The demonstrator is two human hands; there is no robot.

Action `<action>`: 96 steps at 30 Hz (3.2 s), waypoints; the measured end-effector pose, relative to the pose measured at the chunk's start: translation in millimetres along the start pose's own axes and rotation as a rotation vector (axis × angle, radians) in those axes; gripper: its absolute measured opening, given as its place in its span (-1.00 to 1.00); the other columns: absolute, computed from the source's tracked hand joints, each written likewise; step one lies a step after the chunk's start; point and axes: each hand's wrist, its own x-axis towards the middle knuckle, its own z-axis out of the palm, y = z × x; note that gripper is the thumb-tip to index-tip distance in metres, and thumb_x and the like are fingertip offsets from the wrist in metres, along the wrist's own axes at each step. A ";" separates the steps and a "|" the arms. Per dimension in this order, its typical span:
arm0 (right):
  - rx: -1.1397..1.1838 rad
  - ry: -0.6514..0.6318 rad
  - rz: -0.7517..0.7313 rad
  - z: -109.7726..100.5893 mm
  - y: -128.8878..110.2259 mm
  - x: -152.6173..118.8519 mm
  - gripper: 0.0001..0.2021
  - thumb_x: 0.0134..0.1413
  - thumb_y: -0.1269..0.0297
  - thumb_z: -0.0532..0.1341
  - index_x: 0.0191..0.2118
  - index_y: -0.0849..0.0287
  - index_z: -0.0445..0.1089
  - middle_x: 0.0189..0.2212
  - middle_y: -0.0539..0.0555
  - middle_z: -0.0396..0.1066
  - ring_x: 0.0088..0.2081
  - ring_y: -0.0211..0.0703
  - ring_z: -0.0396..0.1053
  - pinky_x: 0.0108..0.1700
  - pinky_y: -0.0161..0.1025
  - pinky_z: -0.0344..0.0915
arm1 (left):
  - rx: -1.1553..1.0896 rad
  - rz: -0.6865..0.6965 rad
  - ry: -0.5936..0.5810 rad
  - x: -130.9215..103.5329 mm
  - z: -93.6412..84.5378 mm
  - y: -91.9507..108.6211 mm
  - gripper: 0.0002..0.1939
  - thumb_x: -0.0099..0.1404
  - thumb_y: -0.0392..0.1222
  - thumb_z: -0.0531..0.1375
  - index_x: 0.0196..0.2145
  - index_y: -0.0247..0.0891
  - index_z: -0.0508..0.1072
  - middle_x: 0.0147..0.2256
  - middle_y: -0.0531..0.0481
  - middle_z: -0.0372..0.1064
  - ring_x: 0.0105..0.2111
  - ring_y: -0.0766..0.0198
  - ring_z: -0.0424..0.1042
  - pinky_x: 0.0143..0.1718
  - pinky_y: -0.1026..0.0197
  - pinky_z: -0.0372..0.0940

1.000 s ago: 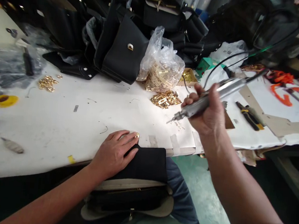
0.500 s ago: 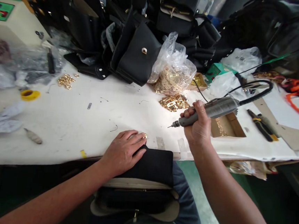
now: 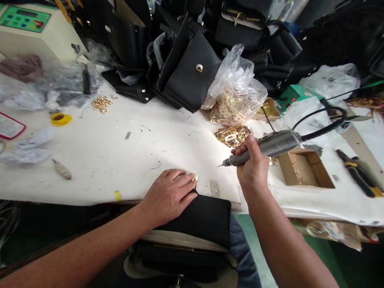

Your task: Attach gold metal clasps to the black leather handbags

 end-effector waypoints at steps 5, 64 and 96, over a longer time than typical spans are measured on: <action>0.003 0.001 -0.004 0.1 1.5 0.0 -0.65 -0.02 0.08 0.47 -0.46 0.08 0.30 -0.58 -0.17 0.19 -0.57 -0.31 0.23 -0.41 -0.26 0.43 | -0.006 0.001 0.014 -1.8 1.5 -0.7 -0.72 0.46 -0.11 0.20 0.04 -0.16 0.56 0.10 -0.07 0.52 0.08 -0.01 0.41 0.09 -0.11 0.34; 0.078 -0.201 0.232 39.7 -7.9 -68.2 -0.63 -0.02 0.05 0.49 -0.45 0.12 0.33 -0.59 -0.14 0.17 -0.55 -0.31 0.22 -0.39 -0.24 0.38 | -0.029 -0.058 -0.013 -2.2 6.5 -0.2 -0.71 0.55 -0.05 0.08 0.06 -0.10 0.54 0.05 0.06 0.54 0.01 0.12 0.39 -0.01 -0.01 0.25; 0.060 -0.140 0.250 38.3 -6.5 -71.6 -0.55 -0.10 -0.05 0.51 -0.39 0.08 0.27 -0.57 -0.17 0.15 -0.57 -0.33 0.22 -0.40 -0.24 0.41 | -0.026 -0.062 -0.025 -2.4 5.4 0.1 -0.72 0.53 -0.07 0.11 0.07 -0.12 0.53 0.07 0.00 0.53 0.05 0.09 0.39 0.02 -0.02 0.25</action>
